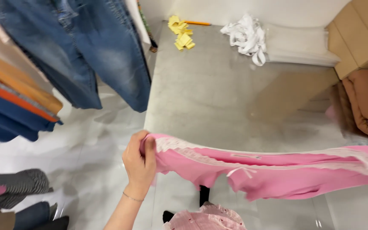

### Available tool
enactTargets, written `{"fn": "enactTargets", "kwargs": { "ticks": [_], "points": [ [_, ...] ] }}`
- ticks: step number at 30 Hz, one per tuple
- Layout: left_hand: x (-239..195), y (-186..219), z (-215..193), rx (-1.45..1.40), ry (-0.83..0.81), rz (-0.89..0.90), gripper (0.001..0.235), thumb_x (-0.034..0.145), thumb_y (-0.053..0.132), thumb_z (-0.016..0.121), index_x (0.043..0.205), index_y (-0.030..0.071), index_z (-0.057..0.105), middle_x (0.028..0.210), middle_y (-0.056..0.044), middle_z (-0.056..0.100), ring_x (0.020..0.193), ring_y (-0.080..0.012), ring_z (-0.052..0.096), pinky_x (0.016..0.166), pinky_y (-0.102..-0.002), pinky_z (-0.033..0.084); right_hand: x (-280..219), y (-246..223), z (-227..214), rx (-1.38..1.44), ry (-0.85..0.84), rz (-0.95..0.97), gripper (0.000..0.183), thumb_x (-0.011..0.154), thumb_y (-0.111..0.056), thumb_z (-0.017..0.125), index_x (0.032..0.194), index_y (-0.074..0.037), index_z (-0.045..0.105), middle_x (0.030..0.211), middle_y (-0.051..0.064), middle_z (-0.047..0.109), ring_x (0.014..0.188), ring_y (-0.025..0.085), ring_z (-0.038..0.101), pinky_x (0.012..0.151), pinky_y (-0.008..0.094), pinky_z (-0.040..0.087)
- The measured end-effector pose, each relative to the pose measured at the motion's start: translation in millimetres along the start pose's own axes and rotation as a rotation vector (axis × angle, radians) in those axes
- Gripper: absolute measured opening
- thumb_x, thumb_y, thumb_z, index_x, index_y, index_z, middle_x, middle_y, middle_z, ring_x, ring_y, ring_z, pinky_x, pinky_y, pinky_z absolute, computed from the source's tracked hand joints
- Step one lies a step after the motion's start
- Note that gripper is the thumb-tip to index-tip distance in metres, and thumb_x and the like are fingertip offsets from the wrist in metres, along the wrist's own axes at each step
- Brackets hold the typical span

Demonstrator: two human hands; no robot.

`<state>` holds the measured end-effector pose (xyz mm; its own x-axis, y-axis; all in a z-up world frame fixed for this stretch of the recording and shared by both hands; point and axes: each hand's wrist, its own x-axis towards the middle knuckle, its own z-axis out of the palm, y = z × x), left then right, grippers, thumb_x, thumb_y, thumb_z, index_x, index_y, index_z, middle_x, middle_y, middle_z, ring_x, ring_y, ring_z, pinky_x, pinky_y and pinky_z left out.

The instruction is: The person takes a black and white checkered skirt from a clothing rack, lays it on a metal table, and folds it into a neat rectangle. They then take a pink t-shirt, smooth it out, and fold it before placing it on a stack of folded clothes. Finally, they take a pink long-sleeved top, fold it, and add it to the stack.

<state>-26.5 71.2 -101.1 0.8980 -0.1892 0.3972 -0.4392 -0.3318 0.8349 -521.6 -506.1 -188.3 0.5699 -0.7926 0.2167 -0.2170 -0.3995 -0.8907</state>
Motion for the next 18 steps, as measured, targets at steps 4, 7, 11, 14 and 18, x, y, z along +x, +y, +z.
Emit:
{"fn": "enactTargets", "kwargs": {
  "ticks": [4, 7, 11, 14, 18],
  "points": [
    [68, 78, 41, -0.058, 0.058, 0.454, 0.01, 0.105, 0.026, 0.066, 0.102, 0.018, 0.072, 0.071, 0.002, 0.06, 0.061, -0.0239, 0.062, 0.066, -0.031, 0.056, 19, 7, -29, -0.166, 0.091, -0.111, 0.021, 0.137, -0.023, 0.049, 0.121, -0.014, 0.059, 0.116, 0.004, 0.059, 0.111, 0.018, 0.056, 0.103, 0.034, 0.042],
    [116, 120, 82, -0.057, 0.028, 0.543, 0.012, 0.106, 0.03, 0.067, 0.101, 0.02, 0.071, 0.069, 0.004, 0.058, 0.062, -0.0216, 0.063, 0.066, -0.031, 0.056, 71, -30, -11, -0.281, 0.157, -0.201, 0.02, 0.14, -0.018, 0.051, 0.126, -0.011, 0.064, 0.118, 0.009, 0.063, 0.114, 0.027, 0.06, 0.105, 0.04, 0.045],
    [175, 131, 159, -0.003, -0.023, 0.543, 0.016, 0.11, 0.034, 0.063, 0.104, 0.02, 0.067, 0.072, -0.001, 0.062, 0.07, -0.0263, 0.069, 0.067, -0.037, 0.057, 169, -164, 64, -0.434, 0.237, -0.346, 0.02, 0.142, -0.01, 0.053, 0.132, -0.006, 0.069, 0.122, 0.017, 0.068, 0.119, 0.038, 0.065, 0.108, 0.047, 0.049],
    [205, 111, 222, 0.159, -0.097, 0.453, 0.019, 0.109, 0.034, 0.065, 0.104, 0.016, 0.068, 0.081, -0.013, 0.074, 0.08, -0.038, 0.075, 0.065, -0.05, 0.058, 243, -162, 82, -0.549, 0.287, -0.477, 0.02, 0.144, -0.005, 0.055, 0.136, -0.002, 0.073, 0.124, 0.024, 0.072, 0.123, 0.046, 0.069, 0.11, 0.053, 0.052],
    [230, 38, 324, 0.357, -0.247, 0.291, 0.021, 0.108, 0.04, 0.061, 0.104, 0.02, 0.067, 0.085, -0.012, 0.076, 0.081, -0.038, 0.076, 0.07, -0.053, 0.06, 328, -89, 152, -0.547, 0.197, -0.302, 0.02, 0.123, -0.018, 0.061, 0.13, -0.005, 0.075, 0.113, 0.026, 0.073, 0.111, 0.043, 0.069, 0.095, 0.053, 0.053]
  ]
}}
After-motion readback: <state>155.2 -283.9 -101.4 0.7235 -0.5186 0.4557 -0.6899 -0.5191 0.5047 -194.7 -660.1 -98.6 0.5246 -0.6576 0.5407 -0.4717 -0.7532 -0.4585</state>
